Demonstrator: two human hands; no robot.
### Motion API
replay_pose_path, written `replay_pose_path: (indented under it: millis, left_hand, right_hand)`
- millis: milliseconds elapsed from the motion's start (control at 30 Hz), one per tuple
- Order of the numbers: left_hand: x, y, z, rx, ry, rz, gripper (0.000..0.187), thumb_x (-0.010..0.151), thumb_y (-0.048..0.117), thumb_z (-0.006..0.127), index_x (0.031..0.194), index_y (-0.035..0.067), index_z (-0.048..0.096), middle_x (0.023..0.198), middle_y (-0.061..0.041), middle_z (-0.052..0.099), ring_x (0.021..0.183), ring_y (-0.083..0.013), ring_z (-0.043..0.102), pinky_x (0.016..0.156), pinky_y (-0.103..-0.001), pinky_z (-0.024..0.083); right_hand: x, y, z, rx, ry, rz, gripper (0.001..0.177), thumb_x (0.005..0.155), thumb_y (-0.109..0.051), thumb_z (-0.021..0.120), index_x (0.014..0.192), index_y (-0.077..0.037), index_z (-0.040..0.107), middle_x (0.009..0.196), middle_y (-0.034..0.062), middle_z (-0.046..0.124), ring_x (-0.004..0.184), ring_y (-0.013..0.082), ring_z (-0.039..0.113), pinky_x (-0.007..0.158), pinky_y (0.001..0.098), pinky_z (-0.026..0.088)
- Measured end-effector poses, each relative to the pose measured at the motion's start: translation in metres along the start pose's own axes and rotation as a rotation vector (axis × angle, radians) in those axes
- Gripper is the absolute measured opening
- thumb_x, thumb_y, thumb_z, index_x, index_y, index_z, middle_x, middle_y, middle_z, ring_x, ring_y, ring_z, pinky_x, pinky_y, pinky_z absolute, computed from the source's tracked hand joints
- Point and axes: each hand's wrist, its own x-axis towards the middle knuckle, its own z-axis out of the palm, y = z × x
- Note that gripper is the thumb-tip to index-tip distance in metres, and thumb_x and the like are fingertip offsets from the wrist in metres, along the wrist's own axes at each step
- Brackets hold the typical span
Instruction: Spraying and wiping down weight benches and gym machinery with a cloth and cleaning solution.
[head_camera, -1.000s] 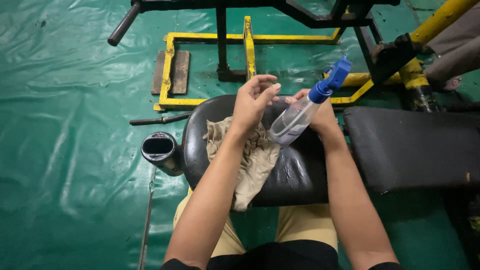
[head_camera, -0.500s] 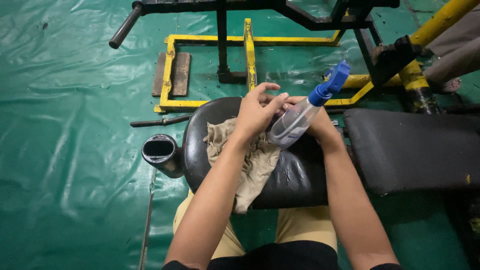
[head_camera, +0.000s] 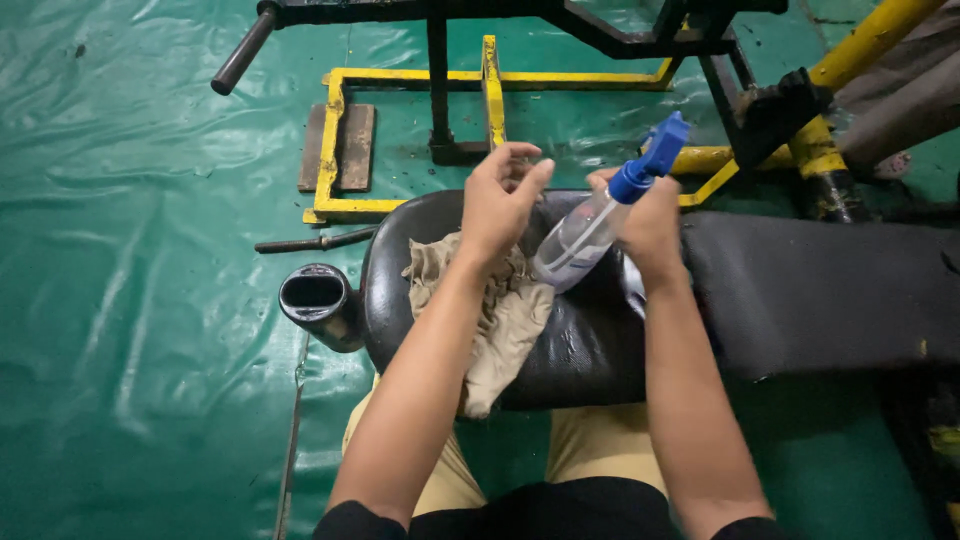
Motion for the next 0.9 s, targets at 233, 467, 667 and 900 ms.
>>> replay_pose_path:
  millis: [233, 467, 667, 900]
  left_hand:
    - [-0.007, 0.022, -0.006, 0.243, 0.161, 0.148, 0.017, 0.094, 0.016, 0.074, 0.101, 0.001, 0.072, 0.076, -0.002, 0.070, 0.068, -0.0060, 0.061, 0.062, -0.024, 0.050]
    - [-0.120, 0.093, -0.004, 1.208, 0.063, 0.150, 0.063, 0.087, 0.042, 0.071, 0.138, 0.008, 0.057, 0.135, -0.021, 0.058, 0.123, -0.0401, 0.052, 0.103, -0.052, 0.039]
    - [-0.202, 0.105, -0.013, 1.351, -0.097, 0.103, 0.078, 0.082, 0.044, 0.070, 0.149, 0.011, 0.047, 0.153, -0.021, 0.043, 0.142, -0.0413, 0.035, 0.116, -0.053, 0.024]
    - [-0.177, 0.085, -0.045, 0.996, 0.196, 0.164, 0.058, 0.095, 0.029, 0.063, 0.148, 0.007, 0.052, 0.144, -0.018, 0.058, 0.135, -0.0378, 0.053, 0.118, -0.048, 0.036]
  right_hand:
    - [-0.071, -0.075, -0.008, 0.646, 0.024, -0.176, 0.079, 0.090, -0.026, 0.080, 0.156, -0.009, 0.040, 0.144, 0.0099, 0.062, 0.127, 0.0183, 0.064, 0.115, 0.0336, 0.052]
    - [-0.064, -0.091, 0.002, 0.279, 0.003, -0.417, 0.086, 0.103, -0.015, 0.072, 0.165, -0.022, 0.013, 0.139, 0.0143, 0.048, 0.102, 0.0240, 0.067, 0.093, 0.0429, 0.063]
    - [-0.094, -0.084, -0.015, 0.586, -0.094, -0.247, 0.062, 0.112, -0.018, 0.063, 0.163, -0.005, 0.030, 0.085, 0.0102, 0.062, 0.077, 0.0197, 0.064, 0.081, 0.0372, 0.057]
    - [-0.099, -0.091, -0.026, 0.794, -0.475, 0.071, 0.058, 0.103, -0.036, 0.060, 0.147, -0.005, 0.038, 0.085, 0.0124, 0.064, 0.073, 0.0241, 0.068, 0.071, 0.0418, 0.060]
